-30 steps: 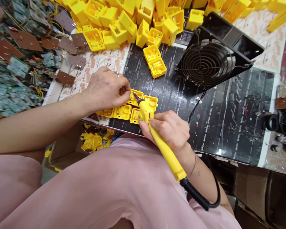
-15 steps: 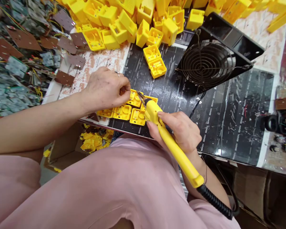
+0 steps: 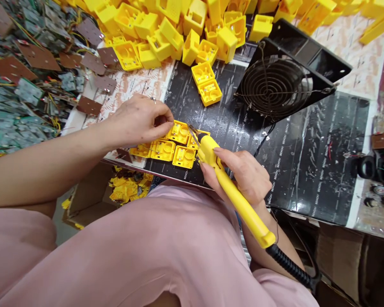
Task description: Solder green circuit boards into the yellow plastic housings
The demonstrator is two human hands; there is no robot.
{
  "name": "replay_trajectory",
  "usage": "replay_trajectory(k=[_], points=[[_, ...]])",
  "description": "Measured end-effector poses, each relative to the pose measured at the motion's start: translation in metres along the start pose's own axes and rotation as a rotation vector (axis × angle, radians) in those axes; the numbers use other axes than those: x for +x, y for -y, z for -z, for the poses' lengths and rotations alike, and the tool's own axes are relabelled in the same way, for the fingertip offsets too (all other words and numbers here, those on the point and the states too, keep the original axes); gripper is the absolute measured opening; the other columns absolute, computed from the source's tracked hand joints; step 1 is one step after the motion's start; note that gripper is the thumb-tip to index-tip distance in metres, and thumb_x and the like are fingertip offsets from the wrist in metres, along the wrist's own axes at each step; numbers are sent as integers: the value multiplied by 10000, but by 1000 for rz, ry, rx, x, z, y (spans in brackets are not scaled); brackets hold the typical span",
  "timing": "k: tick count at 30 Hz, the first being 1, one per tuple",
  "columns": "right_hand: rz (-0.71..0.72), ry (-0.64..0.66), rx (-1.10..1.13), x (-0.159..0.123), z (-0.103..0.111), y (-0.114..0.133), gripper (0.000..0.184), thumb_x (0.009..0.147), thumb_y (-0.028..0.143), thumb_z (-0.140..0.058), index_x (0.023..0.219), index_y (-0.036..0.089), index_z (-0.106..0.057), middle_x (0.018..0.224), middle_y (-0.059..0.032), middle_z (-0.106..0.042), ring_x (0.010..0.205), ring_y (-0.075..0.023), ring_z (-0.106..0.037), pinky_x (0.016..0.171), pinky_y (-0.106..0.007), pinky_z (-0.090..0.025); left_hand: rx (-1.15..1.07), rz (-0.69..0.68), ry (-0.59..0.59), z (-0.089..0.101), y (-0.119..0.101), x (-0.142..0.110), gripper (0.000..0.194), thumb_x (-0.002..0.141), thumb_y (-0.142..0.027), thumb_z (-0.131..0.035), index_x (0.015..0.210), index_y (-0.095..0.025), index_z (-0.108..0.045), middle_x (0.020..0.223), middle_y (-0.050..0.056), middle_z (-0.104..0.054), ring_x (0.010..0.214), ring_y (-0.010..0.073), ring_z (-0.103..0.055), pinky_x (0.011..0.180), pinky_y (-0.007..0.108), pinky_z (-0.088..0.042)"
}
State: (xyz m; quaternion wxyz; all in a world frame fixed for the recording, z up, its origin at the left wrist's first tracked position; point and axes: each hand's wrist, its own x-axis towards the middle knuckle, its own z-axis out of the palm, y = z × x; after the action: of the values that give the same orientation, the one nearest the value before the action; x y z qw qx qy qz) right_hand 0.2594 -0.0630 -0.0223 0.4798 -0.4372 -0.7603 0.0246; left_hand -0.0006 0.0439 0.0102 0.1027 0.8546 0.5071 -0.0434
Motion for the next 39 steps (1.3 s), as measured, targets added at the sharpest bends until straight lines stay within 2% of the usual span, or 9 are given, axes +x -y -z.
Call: replay_trajectory(k=[3, 6, 10, 13, 17, 22, 25, 33, 39], points=[[0, -69, 38, -2, -3, -3, 513, 855, 224, -882, 1328, 265, -688, 897, 17, -781, 643, -152, -709, 564, -273, -591, -74, -80, -32, -3, 11, -6, 376, 953, -342, -452, 1065, -218, -788, 974, 38, -799, 997, 243, -748, 1089, 447, -494], [-1, -114, 118, -2, -7, -3, 431, 833, 239, -905, 1216, 247, -706, 851, 19, -768, 630, -161, -717, 529, -269, -578, -81, -117, -94, -7, 17, -12, 342, 968, -319, -468, 1030, -255, -798, 1016, 30, -816, 1018, 234, -739, 1163, 472, -440], [20, -43, 192, 1, -6, -1, 346, 821, 191, -905, 1073, 237, -674, 806, 37, -753, 623, -145, -717, 515, -240, -556, -33, -123, -138, -10, 14, -14, 317, 975, -285, -492, 987, -291, -809, 1034, 19, -819, 1016, 231, -732, 1207, 484, -398], [32, -35, 164, 4, -2, -1, 386, 830, 205, -897, 1154, 221, -688, 841, 24, -768, 611, -138, -701, 504, -243, -550, -5, -126, -109, -9, 10, -12, 323, 978, -283, -485, 980, -272, -808, 991, 29, -806, 1013, 236, -723, 1200, 487, -399], [54, 39, 108, 5, 2, -5, 460, 838, 188, -881, 1257, 220, -696, 927, 2, -802, 652, -149, -727, 546, -263, -593, 18, -164, -57, -5, 10, -8, 328, 981, -268, -462, 960, -248, -790, 973, 43, -786, 1027, 244, -708, 1191, 486, -404], [81, 16, 159, 8, 3, -5, 261, 873, 227, -863, 1057, 250, -680, 819, 34, -774, 651, -160, -750, 481, -257, -573, 54, -197, -29, -4, 9, -6, 319, 1000, -254, -446, 973, -235, -763, 985, 54, -763, 1069, 251, -691, 1166, 463, -430], [95, 69, 120, 13, 4, -1, 270, 851, 211, -889, 936, 240, -634, 736, 53, -747, 608, -133, -734, 431, -217, -506, 111, -208, -23, -2, 4, -7, 318, 1013, -265, -438, 969, -222, -750, 991, 65, -758, 1096, 263, -686, 1154, 465, -442], [165, 127, 124, 22, -1, 1, 288, 837, 197, -898, 905, 245, -623, 759, 37, -766, 600, -121, -712, 451, -228, -503, 210, -212, 50, 5, -9, -2, 267, 965, -191, -465, 899, -206, -724, 947, 103, -747, 1046, 303, -690, 1040, 511, -491], [289, 287, 157, 37, 5, 3, 247, 918, 223, -835, 864, 235, -594, 740, 30, -724, 616, -112, -677, 545, -242, -564, 154, -243, 3, 1, -6, -1, 259, 932, -191, -490, 920, -206, -747, 891, 99, -742, 1046, 298, -689, 1029, 487, -488]])
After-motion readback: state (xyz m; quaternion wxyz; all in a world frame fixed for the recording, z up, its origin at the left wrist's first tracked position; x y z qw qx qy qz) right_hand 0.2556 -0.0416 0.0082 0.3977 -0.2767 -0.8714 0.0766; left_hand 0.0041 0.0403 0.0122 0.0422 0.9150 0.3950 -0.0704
